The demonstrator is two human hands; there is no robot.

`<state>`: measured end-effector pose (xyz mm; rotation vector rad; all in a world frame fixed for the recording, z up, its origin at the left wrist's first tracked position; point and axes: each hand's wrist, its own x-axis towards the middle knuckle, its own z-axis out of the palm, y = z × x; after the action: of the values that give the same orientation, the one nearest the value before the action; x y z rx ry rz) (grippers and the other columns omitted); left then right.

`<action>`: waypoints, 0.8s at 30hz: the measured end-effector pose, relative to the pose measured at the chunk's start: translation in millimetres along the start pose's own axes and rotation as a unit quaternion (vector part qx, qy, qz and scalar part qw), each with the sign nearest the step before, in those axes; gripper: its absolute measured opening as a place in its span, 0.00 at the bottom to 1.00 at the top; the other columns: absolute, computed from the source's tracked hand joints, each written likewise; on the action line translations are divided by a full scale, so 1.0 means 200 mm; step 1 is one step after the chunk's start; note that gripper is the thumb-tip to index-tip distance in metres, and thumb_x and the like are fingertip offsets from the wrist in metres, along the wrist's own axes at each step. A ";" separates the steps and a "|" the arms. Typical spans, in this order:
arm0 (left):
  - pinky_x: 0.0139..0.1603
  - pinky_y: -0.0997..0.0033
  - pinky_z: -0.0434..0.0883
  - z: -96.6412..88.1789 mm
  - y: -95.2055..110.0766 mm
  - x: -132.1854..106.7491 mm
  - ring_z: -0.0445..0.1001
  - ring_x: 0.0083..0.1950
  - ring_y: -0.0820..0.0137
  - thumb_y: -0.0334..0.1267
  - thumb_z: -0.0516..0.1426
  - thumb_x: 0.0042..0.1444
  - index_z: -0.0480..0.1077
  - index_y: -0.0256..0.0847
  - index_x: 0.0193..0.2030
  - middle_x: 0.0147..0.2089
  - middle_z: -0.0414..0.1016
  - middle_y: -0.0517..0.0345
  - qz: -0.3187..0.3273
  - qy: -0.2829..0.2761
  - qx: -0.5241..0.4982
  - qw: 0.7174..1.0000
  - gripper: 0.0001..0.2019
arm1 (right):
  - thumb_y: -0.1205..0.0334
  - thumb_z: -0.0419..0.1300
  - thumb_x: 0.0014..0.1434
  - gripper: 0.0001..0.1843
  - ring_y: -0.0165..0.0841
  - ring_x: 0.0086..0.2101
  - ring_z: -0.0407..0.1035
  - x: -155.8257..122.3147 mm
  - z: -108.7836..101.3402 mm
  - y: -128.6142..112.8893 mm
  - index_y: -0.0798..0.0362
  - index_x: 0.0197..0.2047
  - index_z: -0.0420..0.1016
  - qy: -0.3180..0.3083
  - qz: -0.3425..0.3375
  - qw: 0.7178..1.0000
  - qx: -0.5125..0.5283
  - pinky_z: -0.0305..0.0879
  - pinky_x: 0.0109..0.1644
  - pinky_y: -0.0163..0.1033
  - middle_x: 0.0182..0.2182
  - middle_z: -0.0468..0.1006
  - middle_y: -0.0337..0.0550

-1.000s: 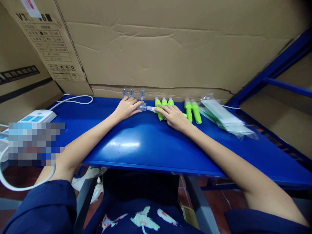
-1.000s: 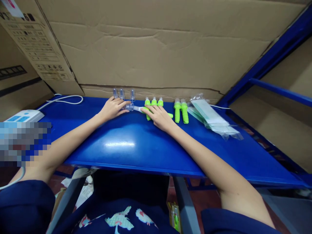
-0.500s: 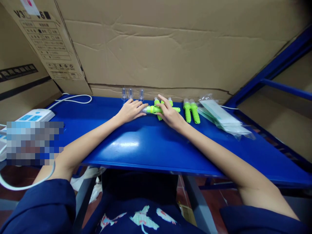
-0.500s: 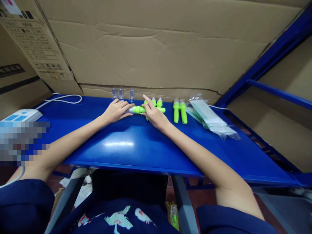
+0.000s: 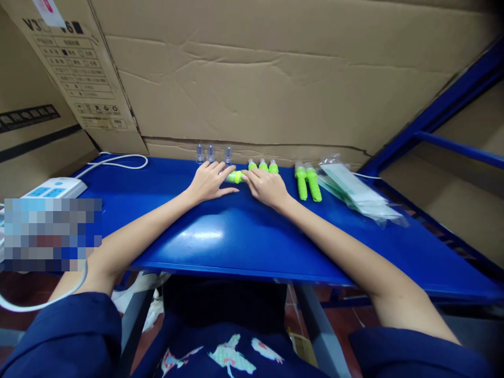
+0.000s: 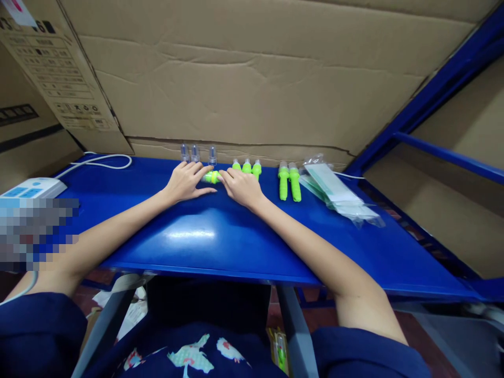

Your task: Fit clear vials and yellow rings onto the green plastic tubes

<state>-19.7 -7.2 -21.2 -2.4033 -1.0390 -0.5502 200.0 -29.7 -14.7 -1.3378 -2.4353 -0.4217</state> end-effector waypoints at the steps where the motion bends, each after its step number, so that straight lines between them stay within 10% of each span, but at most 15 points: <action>1: 0.49 0.58 0.64 0.00 0.01 0.00 0.76 0.50 0.53 0.66 0.47 0.64 0.70 0.38 0.62 0.49 0.78 0.40 -0.007 0.002 -0.002 1.000 0.36 | 0.55 0.36 0.74 0.29 0.48 0.48 0.74 -0.01 0.00 -0.01 0.53 0.64 0.72 -0.006 0.008 1.000 0.017 0.67 0.43 0.46 0.50 0.80 0.58; 11: 0.40 0.64 0.66 0.03 -0.05 -0.01 0.79 0.42 0.59 0.64 0.51 0.63 0.76 0.40 0.50 0.41 0.81 0.47 -0.095 0.029 -0.013 0.995 0.28 | 0.48 0.44 0.72 0.32 0.53 0.56 0.71 -0.04 -0.01 0.09 0.62 0.70 0.59 0.002 0.039 0.998 0.044 0.68 0.55 0.52 0.62 0.73 0.63; 24: 0.40 0.62 0.65 0.02 -0.12 -0.02 0.78 0.41 0.57 0.61 0.49 0.65 0.76 0.38 0.48 0.41 0.81 0.44 -0.117 0.022 -0.013 0.993 0.27 | 0.51 0.39 0.74 0.27 0.46 0.45 0.77 -0.06 0.13 0.31 0.60 0.57 0.69 0.067 -0.050 0.996 0.022 0.70 0.48 0.46 0.47 0.81 0.60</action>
<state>-39.0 8.1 -20.3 -2.2954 -1.3101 -0.6984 255.2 5.0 -37.2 -1.1339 -2.3933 -0.4635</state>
